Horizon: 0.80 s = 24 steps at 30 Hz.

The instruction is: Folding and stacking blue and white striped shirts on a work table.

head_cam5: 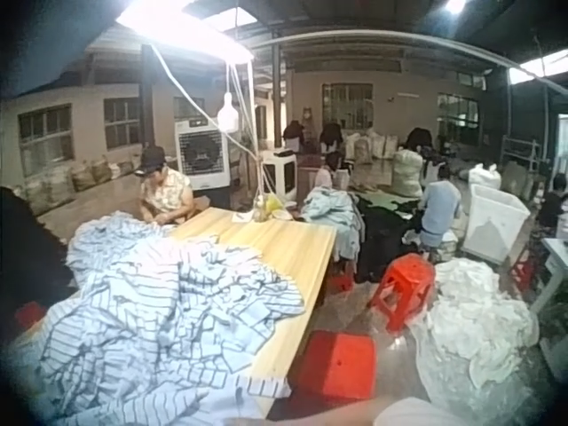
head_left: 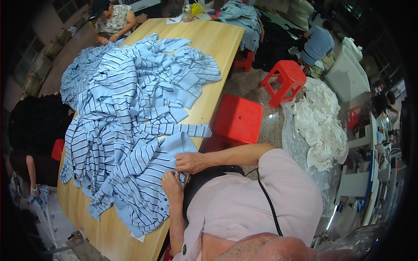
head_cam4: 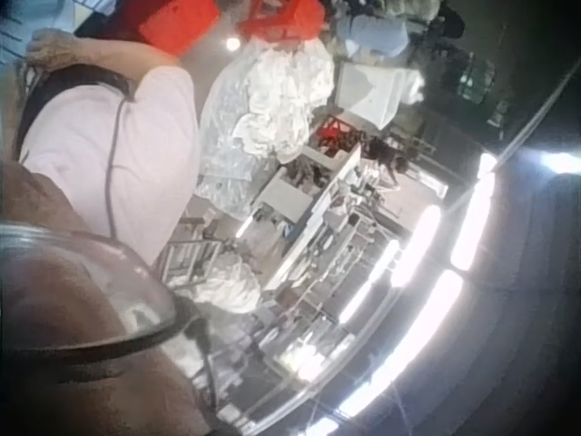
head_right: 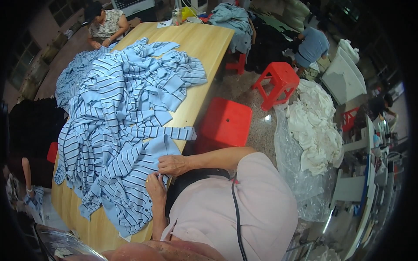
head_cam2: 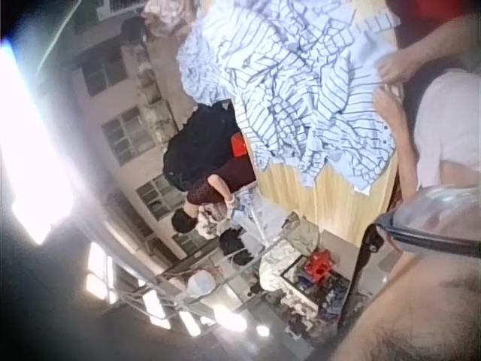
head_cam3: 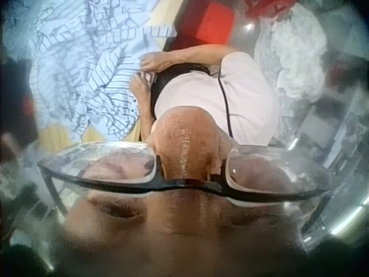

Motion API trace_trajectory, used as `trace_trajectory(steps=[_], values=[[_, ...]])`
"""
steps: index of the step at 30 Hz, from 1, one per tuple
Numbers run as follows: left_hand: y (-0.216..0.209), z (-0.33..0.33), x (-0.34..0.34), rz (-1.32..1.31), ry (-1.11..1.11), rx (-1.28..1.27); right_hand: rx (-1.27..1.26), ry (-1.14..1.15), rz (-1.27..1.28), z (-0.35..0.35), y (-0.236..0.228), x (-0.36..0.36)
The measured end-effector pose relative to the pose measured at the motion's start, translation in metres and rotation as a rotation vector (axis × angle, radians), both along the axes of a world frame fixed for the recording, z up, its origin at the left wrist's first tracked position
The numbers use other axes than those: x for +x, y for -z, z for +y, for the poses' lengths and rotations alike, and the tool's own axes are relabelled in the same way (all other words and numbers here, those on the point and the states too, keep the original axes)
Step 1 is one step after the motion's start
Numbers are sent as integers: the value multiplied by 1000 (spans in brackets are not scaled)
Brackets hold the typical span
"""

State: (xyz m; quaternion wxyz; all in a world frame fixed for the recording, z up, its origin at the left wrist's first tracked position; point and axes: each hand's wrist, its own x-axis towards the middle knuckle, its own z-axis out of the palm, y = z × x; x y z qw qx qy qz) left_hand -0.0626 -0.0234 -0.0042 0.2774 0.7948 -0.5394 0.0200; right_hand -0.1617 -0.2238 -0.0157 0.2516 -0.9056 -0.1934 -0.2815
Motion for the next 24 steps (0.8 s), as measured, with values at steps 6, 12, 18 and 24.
trace_trajectory(steps=[6,12,18,24], values=[[2,-5,2,-6,9,24,-9,40,-65,1,2,-2],[4,-1,-2,16,-6,24,-3,62,-63,8,3,-3],[2,-2,-4,71,-62,22,-6,16,-105,4,3,-4],[-3,-9,-10,58,-144,54,31,-22,46,-3,-4,-6]])
